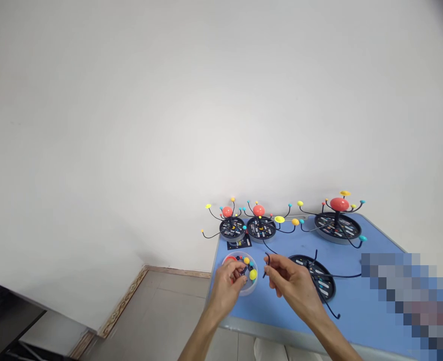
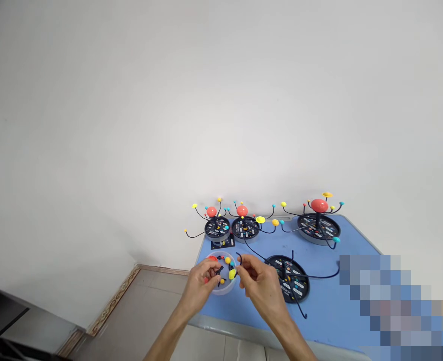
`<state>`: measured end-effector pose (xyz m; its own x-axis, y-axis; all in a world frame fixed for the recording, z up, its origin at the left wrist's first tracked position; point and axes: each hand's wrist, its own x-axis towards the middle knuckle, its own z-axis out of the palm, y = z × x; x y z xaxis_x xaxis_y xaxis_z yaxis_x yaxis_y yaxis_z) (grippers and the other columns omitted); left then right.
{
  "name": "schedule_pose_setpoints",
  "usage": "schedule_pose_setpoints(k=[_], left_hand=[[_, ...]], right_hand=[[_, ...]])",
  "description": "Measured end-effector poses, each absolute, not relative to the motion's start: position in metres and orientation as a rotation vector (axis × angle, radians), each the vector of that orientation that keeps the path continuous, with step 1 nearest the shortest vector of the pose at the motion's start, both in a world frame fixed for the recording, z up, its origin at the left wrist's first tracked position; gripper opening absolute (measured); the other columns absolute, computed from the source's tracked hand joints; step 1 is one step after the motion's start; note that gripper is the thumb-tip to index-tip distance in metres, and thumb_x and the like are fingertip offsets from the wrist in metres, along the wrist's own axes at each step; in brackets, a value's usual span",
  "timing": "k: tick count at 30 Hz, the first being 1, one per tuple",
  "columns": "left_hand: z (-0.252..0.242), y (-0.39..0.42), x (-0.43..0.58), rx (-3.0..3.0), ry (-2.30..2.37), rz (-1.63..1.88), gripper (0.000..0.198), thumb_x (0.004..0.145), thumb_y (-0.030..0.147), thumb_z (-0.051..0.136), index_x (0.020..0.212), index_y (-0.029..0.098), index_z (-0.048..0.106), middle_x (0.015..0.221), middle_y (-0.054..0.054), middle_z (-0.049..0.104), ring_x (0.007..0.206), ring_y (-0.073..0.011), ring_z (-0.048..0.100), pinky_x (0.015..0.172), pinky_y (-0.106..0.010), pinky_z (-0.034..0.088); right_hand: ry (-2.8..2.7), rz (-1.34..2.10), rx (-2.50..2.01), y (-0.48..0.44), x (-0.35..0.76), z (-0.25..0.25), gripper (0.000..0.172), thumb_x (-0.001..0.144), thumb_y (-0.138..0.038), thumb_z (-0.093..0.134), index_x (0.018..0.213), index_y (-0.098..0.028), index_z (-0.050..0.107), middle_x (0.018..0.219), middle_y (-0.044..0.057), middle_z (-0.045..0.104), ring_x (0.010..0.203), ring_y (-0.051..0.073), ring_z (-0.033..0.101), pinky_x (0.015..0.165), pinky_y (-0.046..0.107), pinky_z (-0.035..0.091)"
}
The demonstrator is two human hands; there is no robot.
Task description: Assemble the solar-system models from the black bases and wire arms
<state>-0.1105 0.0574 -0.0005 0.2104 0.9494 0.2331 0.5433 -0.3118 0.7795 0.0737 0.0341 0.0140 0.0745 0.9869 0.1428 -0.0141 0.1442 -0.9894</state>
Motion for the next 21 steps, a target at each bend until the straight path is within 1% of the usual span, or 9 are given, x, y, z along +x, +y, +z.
schedule_pose_setpoints(k=[2,3,4,6,8,11,15,17,21], left_hand=[[-0.001,0.039,-0.108,1.732,1.253,1.199,0.015,0.076,0.023,0.065,0.089,0.019,0.074,0.089,-0.005,0.069,0.07,-0.0151,0.058,0.069,-0.027,0.051],[-0.003,0.029,-0.105,1.63,1.202,1.273,0.016,0.077,0.029,0.068,0.088,0.019,0.075,0.088,-0.005,0.069,0.068,-0.0149,0.058,0.066,-0.027,0.051],[-0.005,0.02,-0.101,1.525,1.159,1.321,0.02,0.076,0.034,0.071,0.088,0.019,0.076,0.085,-0.005,0.069,0.065,-0.0144,0.058,0.062,-0.027,0.05],[-0.01,0.004,-0.09,1.314,1.097,1.366,0.028,0.075,0.042,0.075,0.089,0.018,0.077,0.073,-0.005,0.068,0.058,-0.0141,0.058,0.054,-0.025,0.049],[-0.017,-0.01,-0.078,1.137,1.057,1.407,0.035,0.072,0.047,0.077,0.089,0.017,0.077,0.063,-0.004,0.066,0.056,-0.0151,0.059,0.049,-0.025,0.048],[-0.026,-0.025,-0.063,1.003,0.986,1.496,0.037,0.07,0.048,0.08,0.089,0.016,0.078,0.063,-0.005,0.067,0.056,-0.0154,0.061,0.049,-0.024,0.05],[-0.033,-0.04,-0.049,0.963,0.948,1.532,0.035,0.073,0.047,0.079,0.089,0.016,0.077,0.067,-0.007,0.07,0.058,-0.0162,0.063,0.05,-0.025,0.051],[-0.034,-0.047,-0.045,0.963,0.955,1.53,0.034,0.075,0.047,0.077,0.09,0.016,0.077,0.068,-0.007,0.07,0.057,-0.0163,0.063,0.05,-0.025,0.052],[-0.035,-0.055,-0.041,0.969,0.947,1.511,0.035,0.076,0.045,0.077,0.098,0.018,0.077,0.07,-0.007,0.071,0.058,-0.0164,0.063,0.053,-0.027,0.053]], right_hand=[[-1.079,1.171,-1.05,0.03,0.076,0.015,0.044,0.066,-0.057,0.073,0.086,-0.018,0.068,0.049,-0.003,0.057,0.04,0.014,0.047,0.04,0.028,0.039],[-1.032,1.221,-1.012,0.027,0.077,0.014,0.047,0.064,-0.058,0.075,0.086,-0.017,0.069,0.05,-0.002,0.058,0.041,0.014,0.048,0.041,0.028,0.039],[-0.997,1.265,-0.978,0.024,0.078,0.013,0.047,0.064,-0.058,0.077,0.085,-0.017,0.07,0.051,-0.002,0.06,0.041,0.013,0.049,0.042,0.028,0.04],[-0.949,1.327,-0.925,0.017,0.08,0.009,0.043,0.066,-0.056,0.079,0.081,-0.017,0.071,0.052,-0.001,0.061,0.041,0.012,0.049,0.043,0.028,0.04],[-0.905,1.368,-0.899,0.008,0.082,0.006,0.04,0.066,-0.054,0.08,0.077,-0.017,0.07,0.052,-0.001,0.06,0.041,0.011,0.048,0.043,0.027,0.039],[-0.837,1.399,-0.887,-0.007,0.085,0.004,0.039,0.065,-0.053,0.082,0.074,-0.017,0.07,0.055,0.001,0.061,0.045,0.012,0.048,0.041,0.025,0.038],[-0.82,1.383,-0.912,-0.027,0.095,0.006,0.039,0.065,-0.054,0.082,0.072,-0.017,0.071,0.058,0.002,0.061,0.049,0.013,0.049,0.04,0.023,0.038],[-0.831,1.358,-0.939,-0.037,0.1,0.006,0.04,0.066,-0.056,0.08,0.074,-0.018,0.071,0.055,0.002,0.06,0.049,0.013,0.049,0.04,0.024,0.039],[-0.877,1.3,-0.994,-0.055,0.108,0.005,0.04,0.07,-0.058,0.076,0.077,-0.019,0.072,0.05,0.0,0.058,0.047,0.014,0.049,0.042,0.026,0.042]])
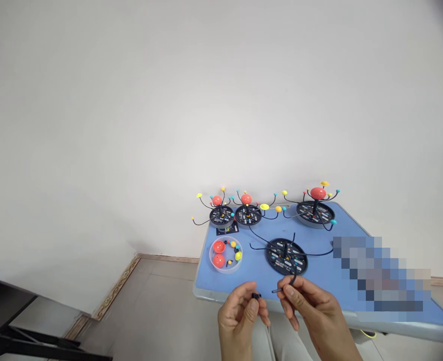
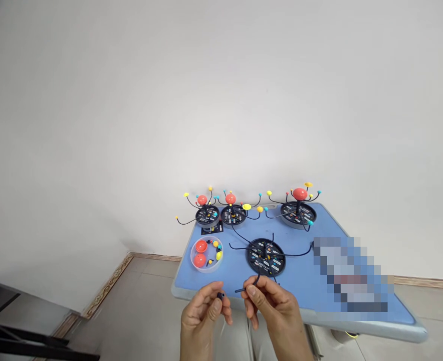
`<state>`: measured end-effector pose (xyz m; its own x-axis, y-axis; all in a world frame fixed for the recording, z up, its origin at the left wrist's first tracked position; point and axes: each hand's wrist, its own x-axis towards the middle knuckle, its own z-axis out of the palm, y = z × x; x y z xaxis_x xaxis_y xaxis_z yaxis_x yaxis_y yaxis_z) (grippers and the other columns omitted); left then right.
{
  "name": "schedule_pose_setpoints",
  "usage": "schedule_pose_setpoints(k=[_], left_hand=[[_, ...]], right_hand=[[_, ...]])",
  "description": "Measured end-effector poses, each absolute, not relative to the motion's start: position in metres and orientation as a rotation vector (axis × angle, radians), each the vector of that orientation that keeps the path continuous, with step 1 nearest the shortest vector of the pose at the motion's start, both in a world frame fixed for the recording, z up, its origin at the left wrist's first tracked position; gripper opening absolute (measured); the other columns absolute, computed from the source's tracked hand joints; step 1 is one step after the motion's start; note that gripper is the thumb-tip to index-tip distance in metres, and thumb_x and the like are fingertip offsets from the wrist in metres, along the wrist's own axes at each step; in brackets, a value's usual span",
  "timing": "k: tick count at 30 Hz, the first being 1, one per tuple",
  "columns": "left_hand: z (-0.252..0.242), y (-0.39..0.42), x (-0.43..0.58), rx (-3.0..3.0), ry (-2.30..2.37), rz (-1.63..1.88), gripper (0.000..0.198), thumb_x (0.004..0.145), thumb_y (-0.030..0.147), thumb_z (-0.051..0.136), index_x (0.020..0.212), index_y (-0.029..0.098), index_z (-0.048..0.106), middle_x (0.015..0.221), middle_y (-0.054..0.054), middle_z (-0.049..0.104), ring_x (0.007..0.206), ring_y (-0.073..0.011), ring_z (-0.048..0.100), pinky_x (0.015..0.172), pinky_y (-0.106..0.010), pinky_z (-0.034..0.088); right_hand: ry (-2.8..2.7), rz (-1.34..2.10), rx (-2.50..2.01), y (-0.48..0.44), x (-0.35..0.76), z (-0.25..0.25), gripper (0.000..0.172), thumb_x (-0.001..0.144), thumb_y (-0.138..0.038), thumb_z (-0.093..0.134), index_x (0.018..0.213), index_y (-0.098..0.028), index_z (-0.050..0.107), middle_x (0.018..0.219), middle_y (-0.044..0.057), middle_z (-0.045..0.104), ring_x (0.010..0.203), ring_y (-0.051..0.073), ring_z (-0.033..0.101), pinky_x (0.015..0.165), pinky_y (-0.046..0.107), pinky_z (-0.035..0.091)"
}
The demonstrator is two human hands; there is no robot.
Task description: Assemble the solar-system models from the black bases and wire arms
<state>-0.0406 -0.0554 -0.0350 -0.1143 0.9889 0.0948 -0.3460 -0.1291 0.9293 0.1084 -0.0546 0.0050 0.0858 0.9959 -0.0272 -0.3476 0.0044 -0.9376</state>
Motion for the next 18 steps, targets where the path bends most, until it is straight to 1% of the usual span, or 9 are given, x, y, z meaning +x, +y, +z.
schedule_pose_setpoints(k=[4,8,13,18], left_hand=[[-0.031,-0.061,-0.037,0.995,0.947,1.501,0.032,0.076,0.046,0.077,0.093,0.019,0.077,0.065,-0.005,0.068,0.056,-0.015,0.062,0.054,-0.026,0.052],[-0.021,-0.066,-0.03,1.006,1.031,1.548,0.035,0.075,0.05,0.077,0.09,0.019,0.077,0.062,-0.001,0.062,0.054,-0.0129,0.057,0.054,-0.024,0.048],[-0.011,-0.069,-0.023,1.081,1.077,1.6,0.03,0.075,0.048,0.077,0.086,0.02,0.077,0.068,-0.001,0.06,0.054,-0.0115,0.054,0.054,-0.024,0.047],[-0.013,-0.068,-0.02,1.151,1.085,1.605,0.026,0.076,0.046,0.077,0.087,0.022,0.078,0.072,0.0,0.061,0.054,-0.0092,0.053,0.054,-0.021,0.045]], right_hand=[[-0.894,1.272,-1.013,-0.064,0.112,0.002,0.037,0.073,-0.056,0.074,0.079,-0.02,0.071,0.052,0.0,0.06,0.046,0.014,0.051,0.044,0.026,0.044],[-0.878,1.273,-0.976,-0.067,0.113,0.0,0.034,0.075,-0.053,0.075,0.078,-0.02,0.071,0.052,0.0,0.059,0.046,0.013,0.05,0.043,0.024,0.041],[-0.86,1.249,-0.957,-0.067,0.113,-0.004,0.033,0.077,-0.052,0.073,0.075,-0.019,0.07,0.052,-0.001,0.059,0.044,0.011,0.047,0.045,0.024,0.038],[-0.863,1.25,-0.944,-0.064,0.115,-0.007,0.035,0.075,-0.053,0.074,0.076,-0.019,0.07,0.051,0.0,0.06,0.044,0.012,0.048,0.044,0.024,0.037]])
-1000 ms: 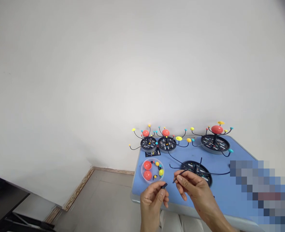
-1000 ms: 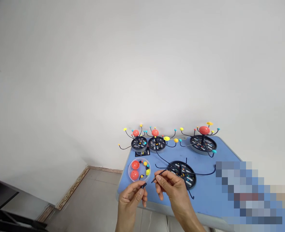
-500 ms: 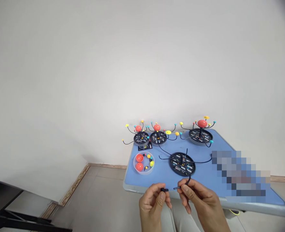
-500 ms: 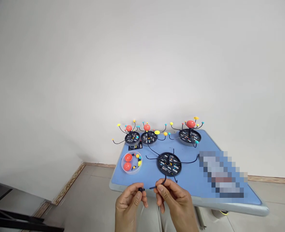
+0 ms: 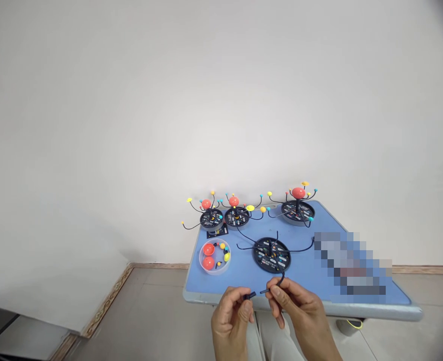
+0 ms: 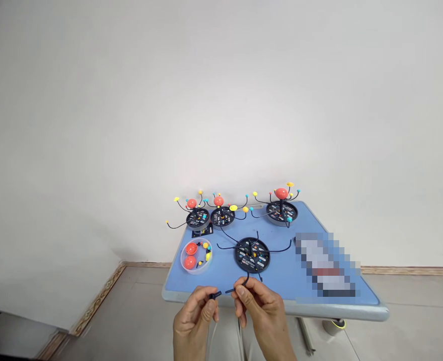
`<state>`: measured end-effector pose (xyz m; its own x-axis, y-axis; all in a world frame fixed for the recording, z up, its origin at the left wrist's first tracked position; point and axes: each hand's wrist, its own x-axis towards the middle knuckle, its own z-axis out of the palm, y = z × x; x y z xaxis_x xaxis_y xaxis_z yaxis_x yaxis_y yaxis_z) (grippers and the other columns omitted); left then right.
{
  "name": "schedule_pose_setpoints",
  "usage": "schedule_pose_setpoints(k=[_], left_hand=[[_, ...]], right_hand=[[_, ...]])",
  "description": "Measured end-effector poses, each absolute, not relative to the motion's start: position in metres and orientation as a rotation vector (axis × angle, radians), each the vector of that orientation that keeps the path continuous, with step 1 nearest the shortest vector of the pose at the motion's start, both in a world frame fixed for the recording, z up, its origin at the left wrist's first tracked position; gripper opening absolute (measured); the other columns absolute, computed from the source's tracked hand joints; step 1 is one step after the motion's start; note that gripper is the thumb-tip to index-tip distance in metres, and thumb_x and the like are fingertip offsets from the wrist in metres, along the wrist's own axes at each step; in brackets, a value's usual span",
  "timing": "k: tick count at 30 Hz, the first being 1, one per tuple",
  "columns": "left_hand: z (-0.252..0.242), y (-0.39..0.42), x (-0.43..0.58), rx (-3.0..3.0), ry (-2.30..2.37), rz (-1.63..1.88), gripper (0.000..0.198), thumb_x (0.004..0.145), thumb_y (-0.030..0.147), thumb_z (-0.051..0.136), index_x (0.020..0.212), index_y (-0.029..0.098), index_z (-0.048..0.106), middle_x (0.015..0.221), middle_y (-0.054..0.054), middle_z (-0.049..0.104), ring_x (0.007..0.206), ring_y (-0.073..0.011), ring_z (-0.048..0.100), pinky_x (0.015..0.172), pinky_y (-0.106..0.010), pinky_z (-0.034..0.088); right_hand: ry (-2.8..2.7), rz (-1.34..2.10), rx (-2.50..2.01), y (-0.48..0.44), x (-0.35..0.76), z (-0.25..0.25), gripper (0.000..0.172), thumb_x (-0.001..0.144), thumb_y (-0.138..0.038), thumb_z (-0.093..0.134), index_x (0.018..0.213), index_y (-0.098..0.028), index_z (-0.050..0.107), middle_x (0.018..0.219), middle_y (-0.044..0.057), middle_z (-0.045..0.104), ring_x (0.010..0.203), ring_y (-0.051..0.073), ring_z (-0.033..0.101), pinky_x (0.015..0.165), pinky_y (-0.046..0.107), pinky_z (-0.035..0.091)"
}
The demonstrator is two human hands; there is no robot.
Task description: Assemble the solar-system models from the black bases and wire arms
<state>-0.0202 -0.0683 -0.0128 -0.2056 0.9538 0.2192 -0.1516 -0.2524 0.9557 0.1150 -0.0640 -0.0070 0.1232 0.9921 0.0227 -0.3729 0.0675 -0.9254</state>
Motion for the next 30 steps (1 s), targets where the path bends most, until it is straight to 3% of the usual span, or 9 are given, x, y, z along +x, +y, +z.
schedule_pose_setpoints(k=[16,30], left_hand=[[-0.019,-0.06,-0.016,1.079,1.032,1.678,0.032,0.071,0.049,0.081,0.082,0.02,0.078,0.064,0.001,0.061,0.047,-0.0082,0.053,0.046,-0.02,0.044],[-0.01,-0.069,-0.02,1.189,1.072,1.57,0.026,0.078,0.045,0.075,0.084,0.02,0.077,0.065,0.002,0.056,0.053,-0.0086,0.05,0.054,-0.021,0.042]], right_hand=[[-0.795,1.345,-0.849,-0.055,0.115,-0.009,0.037,0.078,-0.052,0.074,0.07,-0.016,0.068,0.052,-0.002,0.056,0.042,0.007,0.043,0.039,0.019,0.031],[-0.89,1.256,-0.943,-0.063,0.116,0.002,0.038,0.074,-0.054,0.074,0.071,-0.017,0.067,0.05,-0.001,0.058,0.041,0.009,0.045,0.041,0.022,0.035]])
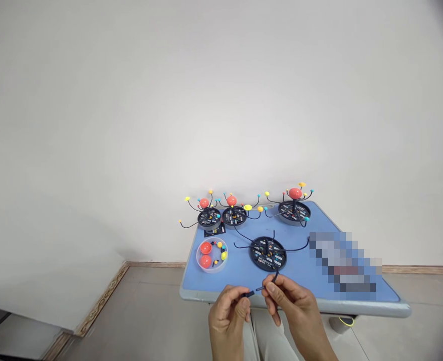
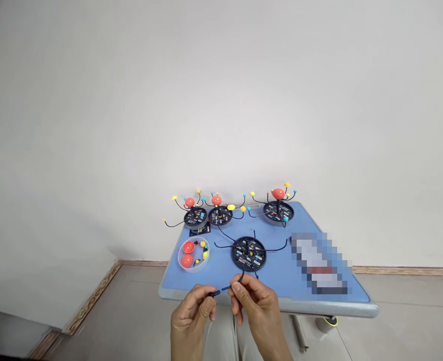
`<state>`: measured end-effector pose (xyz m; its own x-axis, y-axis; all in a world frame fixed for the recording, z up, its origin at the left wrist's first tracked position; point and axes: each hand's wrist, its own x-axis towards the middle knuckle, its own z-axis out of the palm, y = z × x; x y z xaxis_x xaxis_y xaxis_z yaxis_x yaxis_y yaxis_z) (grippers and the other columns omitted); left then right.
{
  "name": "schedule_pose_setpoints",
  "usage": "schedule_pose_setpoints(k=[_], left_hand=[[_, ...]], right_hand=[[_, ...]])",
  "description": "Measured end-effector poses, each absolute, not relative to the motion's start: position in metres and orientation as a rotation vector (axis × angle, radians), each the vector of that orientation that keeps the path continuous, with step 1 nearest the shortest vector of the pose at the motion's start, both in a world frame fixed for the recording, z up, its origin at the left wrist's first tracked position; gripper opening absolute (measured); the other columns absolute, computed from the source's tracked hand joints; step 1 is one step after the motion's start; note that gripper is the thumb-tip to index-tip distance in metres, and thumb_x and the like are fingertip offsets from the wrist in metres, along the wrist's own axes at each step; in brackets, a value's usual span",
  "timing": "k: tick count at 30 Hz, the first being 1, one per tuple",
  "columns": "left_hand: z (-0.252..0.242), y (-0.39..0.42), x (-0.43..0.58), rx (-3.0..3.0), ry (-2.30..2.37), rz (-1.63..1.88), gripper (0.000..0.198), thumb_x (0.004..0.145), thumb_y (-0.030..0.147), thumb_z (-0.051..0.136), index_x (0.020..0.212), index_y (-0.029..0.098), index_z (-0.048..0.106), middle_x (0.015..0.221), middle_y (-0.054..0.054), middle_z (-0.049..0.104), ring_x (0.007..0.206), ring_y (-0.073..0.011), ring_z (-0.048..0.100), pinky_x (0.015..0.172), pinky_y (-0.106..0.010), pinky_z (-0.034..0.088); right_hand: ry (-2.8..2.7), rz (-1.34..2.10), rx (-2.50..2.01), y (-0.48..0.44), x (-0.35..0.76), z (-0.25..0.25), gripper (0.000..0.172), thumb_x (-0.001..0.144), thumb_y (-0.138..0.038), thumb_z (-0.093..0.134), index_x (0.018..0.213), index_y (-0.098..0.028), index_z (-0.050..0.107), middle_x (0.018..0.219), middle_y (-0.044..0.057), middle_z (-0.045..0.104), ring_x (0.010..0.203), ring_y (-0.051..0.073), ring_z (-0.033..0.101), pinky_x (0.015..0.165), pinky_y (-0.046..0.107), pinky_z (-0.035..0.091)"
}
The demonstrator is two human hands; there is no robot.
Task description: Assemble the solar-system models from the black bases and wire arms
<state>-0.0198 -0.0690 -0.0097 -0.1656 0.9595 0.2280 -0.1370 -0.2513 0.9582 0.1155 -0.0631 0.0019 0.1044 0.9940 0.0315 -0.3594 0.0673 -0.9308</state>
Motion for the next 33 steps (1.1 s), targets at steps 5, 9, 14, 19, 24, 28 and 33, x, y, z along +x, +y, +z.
schedule_pose_setpoints(k=[5,9,14,19,24,28,33], left_hand=[[-0.011,-0.069,-0.019,1.227,1.068,1.584,0.024,0.08,0.043,0.074,0.085,0.02,0.077,0.065,0.002,0.056,0.054,-0.009,0.05,0.054,-0.021,0.042],[-0.016,-0.068,-0.022,1.315,1.055,1.595,0.018,0.083,0.038,0.072,0.088,0.021,0.077,0.067,0.001,0.058,0.055,-0.0092,0.051,0.054,-0.02,0.044],[-0.021,-0.066,-0.027,1.473,1.051,1.572,0.014,0.085,0.032,0.069,0.092,0.021,0.077,0.069,0.0,0.061,0.055,-0.0103,0.055,0.054,-0.02,0.047],[-0.024,-0.064,-0.027,1.58,1.065,1.602,0.013,0.087,0.029,0.067,0.094,0.022,0.076,0.07,0.0,0.063,0.053,-0.0101,0.056,0.053,-0.02,0.048],[-0.024,-0.066,-0.021,1.636,1.104,1.692,0.012,0.086,0.029,0.069,0.092,0.024,0.077,0.07,-0.001,0.067,0.051,-0.0107,0.056,0.051,-0.02,0.047],[-0.026,-0.068,-0.015,1.573,1.071,1.783,0.011,0.085,0.031,0.07,0.091,0.026,0.078,0.068,-0.001,0.068,0.046,-0.0102,0.054,0.047,-0.021,0.045],[-0.028,-0.07,-0.008,1.493,1.03,1.849,0.012,0.084,0.032,0.071,0.091,0.026,0.079,0.069,-0.001,0.07,0.043,-0.0097,0.054,0.044,-0.02,0.045]], right_hand=[[-0.917,1.225,-0.96,-0.065,0.114,0.005,0.038,0.074,-0.055,0.074,0.072,-0.017,0.068,0.049,-0.001,0.057,0.042,0.01,0.046,0.041,0.023,0.037],[-0.913,1.215,-0.962,-0.066,0.115,0.005,0.038,0.074,-0.055,0.074,0.073,-0.018,0.069,0.049,-0.001,0.058,0.042,0.01,0.047,0.04,0.022,0.038],[-0.947,1.198,-0.969,-0.067,0.115,0.004,0.037,0.075,-0.054,0.072,0.073,-0.018,0.069,0.047,-0.002,0.057,0.041,0.01,0.046,0.041,0.022,0.038],[-0.974,1.21,-0.966,-0.067,0.116,0.005,0.037,0.076,-0.054,0.072,0.071,-0.018,0.069,0.047,-0.001,0.056,0.04,0.011,0.046,0.04,0.023,0.039],[-0.935,1.192,-0.971,-0.071,0.113,0.008,0.031,0.077,-0.049,0.073,0.069,-0.019,0.07,0.048,-0.002,0.06,0.039,0.013,0.052,0.046,0.026,0.044],[-0.849,1.15,-0.999,-0.074,0.107,0.008,0.029,0.076,-0.047,0.073,0.064,-0.021,0.069,0.045,-0.002,0.059,0.04,0.016,0.054,0.049,0.028,0.045],[-0.794,1.142,-0.984,-0.076,0.099,0.004,0.029,0.075,-0.046,0.074,0.062,-0.021,0.07,0.042,-0.003,0.056,0.038,0.016,0.053,0.049,0.029,0.046]])
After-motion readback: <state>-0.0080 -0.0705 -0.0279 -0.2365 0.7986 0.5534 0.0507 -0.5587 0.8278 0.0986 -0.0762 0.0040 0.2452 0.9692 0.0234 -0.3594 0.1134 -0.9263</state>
